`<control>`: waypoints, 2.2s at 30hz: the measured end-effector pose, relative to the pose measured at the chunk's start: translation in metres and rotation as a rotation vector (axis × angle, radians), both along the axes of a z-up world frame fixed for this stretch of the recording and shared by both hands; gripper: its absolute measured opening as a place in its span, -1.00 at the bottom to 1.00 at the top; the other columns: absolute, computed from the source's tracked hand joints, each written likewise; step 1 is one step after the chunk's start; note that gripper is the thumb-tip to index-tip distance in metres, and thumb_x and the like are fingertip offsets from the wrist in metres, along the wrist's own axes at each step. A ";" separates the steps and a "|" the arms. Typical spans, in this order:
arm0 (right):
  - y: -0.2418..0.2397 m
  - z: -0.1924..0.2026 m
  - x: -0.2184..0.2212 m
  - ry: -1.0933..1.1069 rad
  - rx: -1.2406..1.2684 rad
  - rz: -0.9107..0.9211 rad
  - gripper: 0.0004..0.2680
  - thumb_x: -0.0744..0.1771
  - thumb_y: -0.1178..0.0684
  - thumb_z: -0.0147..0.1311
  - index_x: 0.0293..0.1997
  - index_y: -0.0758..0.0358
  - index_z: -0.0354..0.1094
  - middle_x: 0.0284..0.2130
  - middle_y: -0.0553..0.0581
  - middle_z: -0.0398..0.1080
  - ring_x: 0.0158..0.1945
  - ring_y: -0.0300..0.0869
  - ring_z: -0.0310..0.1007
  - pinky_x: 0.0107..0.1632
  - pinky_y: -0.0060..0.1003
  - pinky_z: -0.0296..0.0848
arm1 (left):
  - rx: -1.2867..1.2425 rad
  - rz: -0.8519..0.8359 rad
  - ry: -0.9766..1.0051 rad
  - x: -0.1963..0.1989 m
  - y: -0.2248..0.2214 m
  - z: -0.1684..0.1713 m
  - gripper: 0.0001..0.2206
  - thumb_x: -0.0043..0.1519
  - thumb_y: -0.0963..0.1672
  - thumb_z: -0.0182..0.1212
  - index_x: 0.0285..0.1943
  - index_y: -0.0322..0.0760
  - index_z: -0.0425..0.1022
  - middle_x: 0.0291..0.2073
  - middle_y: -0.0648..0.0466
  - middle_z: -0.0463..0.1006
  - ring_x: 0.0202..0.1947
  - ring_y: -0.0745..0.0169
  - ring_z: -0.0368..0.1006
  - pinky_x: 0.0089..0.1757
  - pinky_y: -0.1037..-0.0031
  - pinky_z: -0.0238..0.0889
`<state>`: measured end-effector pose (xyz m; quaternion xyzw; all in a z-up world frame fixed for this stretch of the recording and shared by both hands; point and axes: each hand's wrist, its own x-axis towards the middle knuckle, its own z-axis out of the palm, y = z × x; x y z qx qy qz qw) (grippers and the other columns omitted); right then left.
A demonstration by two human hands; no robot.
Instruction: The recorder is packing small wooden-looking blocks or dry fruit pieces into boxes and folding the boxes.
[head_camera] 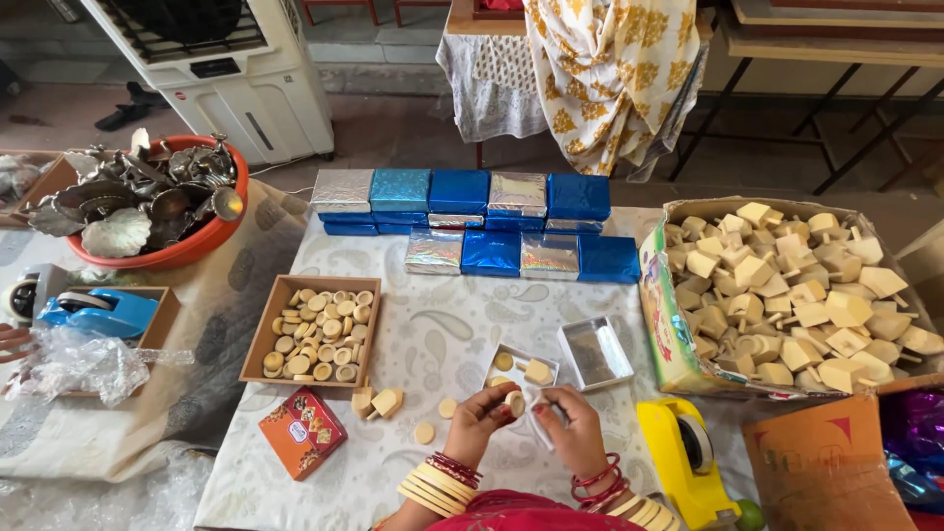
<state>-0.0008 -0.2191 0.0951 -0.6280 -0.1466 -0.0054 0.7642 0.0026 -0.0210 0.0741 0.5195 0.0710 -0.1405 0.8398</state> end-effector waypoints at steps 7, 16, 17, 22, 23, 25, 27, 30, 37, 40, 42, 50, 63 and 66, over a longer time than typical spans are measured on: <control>0.027 0.036 -0.011 -0.331 -0.710 -0.174 -0.78 0.25 0.27 0.15 -0.02 0.25 0.48 -0.17 0.15 0.48 -0.22 -0.08 0.58 -0.21 -0.33 0.53 | 0.073 -0.052 -0.119 -0.009 0.007 -0.047 -0.60 0.20 -0.38 0.12 0.24 -0.48 0.50 -0.19 0.08 0.58 -0.18 0.32 0.53 -0.03 0.40 0.54; 0.025 -0.065 0.005 0.435 0.132 0.019 -0.91 0.34 0.29 0.14 -0.09 0.40 0.45 -0.24 0.18 0.52 -0.17 -0.22 0.50 -0.12 -0.30 0.47 | 0.726 0.200 -0.700 -0.036 0.001 0.026 -0.66 0.13 -0.33 0.35 0.11 -0.39 0.59 -0.19 -0.02 0.58 -0.14 0.24 0.58 -0.12 0.48 0.49; 0.029 -0.053 0.002 0.380 0.027 -0.030 -0.88 0.32 0.29 0.13 -0.07 0.38 0.44 -0.24 0.16 0.54 -0.18 -0.23 0.53 -0.12 -0.30 0.49 | 0.652 0.163 -0.643 -0.035 0.002 0.025 -0.66 0.14 -0.33 0.33 0.13 -0.42 0.55 -0.17 -0.01 0.56 -0.13 0.26 0.59 -0.11 0.49 0.51; 0.038 0.031 -0.018 -0.284 -0.687 -0.253 -0.80 0.27 0.27 0.13 -0.03 0.30 0.46 -0.21 0.11 0.55 -0.14 -0.22 0.55 -0.14 -0.31 0.53 | 0.183 -0.004 -0.097 -0.014 0.011 -0.068 -0.68 0.20 -0.32 0.22 0.15 -0.49 0.54 -0.22 0.00 0.68 -0.24 0.30 0.60 -0.15 0.51 0.49; 0.038 0.032 -0.019 -0.383 -0.745 -0.252 -0.79 0.26 0.27 0.12 -0.02 0.29 0.47 -0.18 0.12 0.53 -0.12 -0.23 0.53 -0.15 -0.32 0.52 | 0.118 -0.018 -0.072 -0.014 0.012 -0.072 -0.69 0.18 -0.32 0.20 0.13 -0.53 0.55 -0.25 -0.01 0.67 -0.26 0.28 0.61 -0.15 0.49 0.52; 0.039 0.020 -0.017 -0.484 -0.799 -0.255 -0.78 0.26 0.27 0.11 -0.02 0.28 0.48 -0.15 0.13 0.52 -0.11 -0.23 0.51 -0.16 -0.33 0.52 | 0.057 -0.036 -0.049 -0.018 0.012 -0.064 -0.69 0.16 -0.33 0.19 0.10 -0.56 0.55 -0.28 -0.01 0.66 -0.28 0.25 0.63 -0.14 0.47 0.54; 0.040 -0.005 -0.010 -0.124 -0.476 -0.218 -0.80 0.29 0.29 0.11 -0.02 0.32 0.49 -0.17 0.14 0.54 -0.13 -0.29 0.51 -0.12 -0.36 0.51 | 0.361 0.068 -0.281 -0.025 0.009 -0.043 -0.78 0.18 -0.31 0.33 0.01 -0.50 0.58 -0.28 0.02 0.66 -0.28 0.34 0.60 -0.20 0.51 0.50; 0.032 -0.068 -0.002 0.286 -0.031 -0.091 -0.85 0.35 0.28 0.10 0.00 0.39 0.49 -0.20 0.14 0.54 -0.12 -0.27 0.50 -0.06 -0.35 0.48 | 0.832 0.166 -0.768 -0.031 0.013 0.020 -0.73 0.07 -0.28 0.44 -0.04 -0.44 0.65 -0.33 -0.02 0.63 -0.30 0.26 0.53 -0.28 0.47 0.40; 0.043 0.014 -0.022 -0.252 -0.633 -0.273 -0.77 0.28 0.28 0.12 0.02 0.24 0.49 -0.16 0.11 0.56 -0.09 -0.22 0.55 -0.07 -0.36 0.51 | 0.549 -0.116 -0.170 -0.020 0.019 -0.035 -0.79 0.18 -0.26 0.43 -0.01 -0.43 0.65 -0.43 -0.18 0.51 -0.43 0.25 0.41 -0.32 0.40 0.37; 0.042 -0.006 -0.016 -0.324 -0.658 -0.266 -0.77 0.27 0.28 0.11 0.01 0.24 0.51 -0.13 0.10 0.55 -0.10 -0.22 0.56 -0.09 -0.37 0.53 | 0.755 -0.016 -0.364 -0.023 0.019 -0.002 -0.76 0.07 -0.25 0.45 -0.08 -0.39 0.63 -0.42 -0.05 0.61 -0.44 0.18 0.50 -0.31 0.38 0.40; 0.041 -0.045 -0.005 0.173 -0.162 -0.132 -0.80 0.32 0.28 0.11 0.03 0.34 0.53 -0.14 0.13 0.56 -0.13 -0.24 0.57 -0.08 -0.36 0.54 | 0.735 0.097 -0.666 -0.023 0.021 0.023 -0.73 0.06 -0.24 0.42 -0.04 -0.39 0.63 -0.33 -0.01 0.58 -0.36 0.26 0.54 -0.31 0.44 0.42; 0.043 0.006 -0.024 -0.343 -0.708 -0.257 -0.75 0.27 0.28 0.15 0.06 0.30 0.50 -0.12 0.16 0.57 -0.10 -0.14 0.55 -0.11 -0.32 0.52 | 0.859 -0.162 -0.386 -0.016 0.029 0.016 -0.75 0.07 -0.19 0.54 -0.20 -0.43 0.55 -0.46 -0.09 0.52 -0.49 0.13 0.43 -0.36 0.37 0.33; 0.033 0.001 -0.025 -0.168 -0.665 -0.175 -0.72 0.27 0.26 0.18 0.11 0.28 0.49 -0.16 0.15 0.60 -0.14 -0.17 0.56 -0.10 -0.32 0.52 | 0.747 -0.072 -0.429 -0.029 0.016 0.005 -0.73 0.07 -0.26 0.47 -0.20 -0.38 0.40 -0.42 0.04 0.52 -0.44 0.28 0.57 -0.37 0.47 0.41; 0.033 0.015 -0.026 -0.517 -0.820 -0.202 -0.72 0.27 0.27 0.17 0.10 0.29 0.48 -0.10 0.19 0.56 -0.08 -0.12 0.52 -0.09 -0.33 0.49 | 0.963 0.009 -0.668 -0.025 0.017 0.000 -0.72 0.00 -0.29 0.50 -0.23 -0.41 0.44 -0.49 -0.07 0.44 -0.47 0.09 0.40 -0.40 0.33 0.29</control>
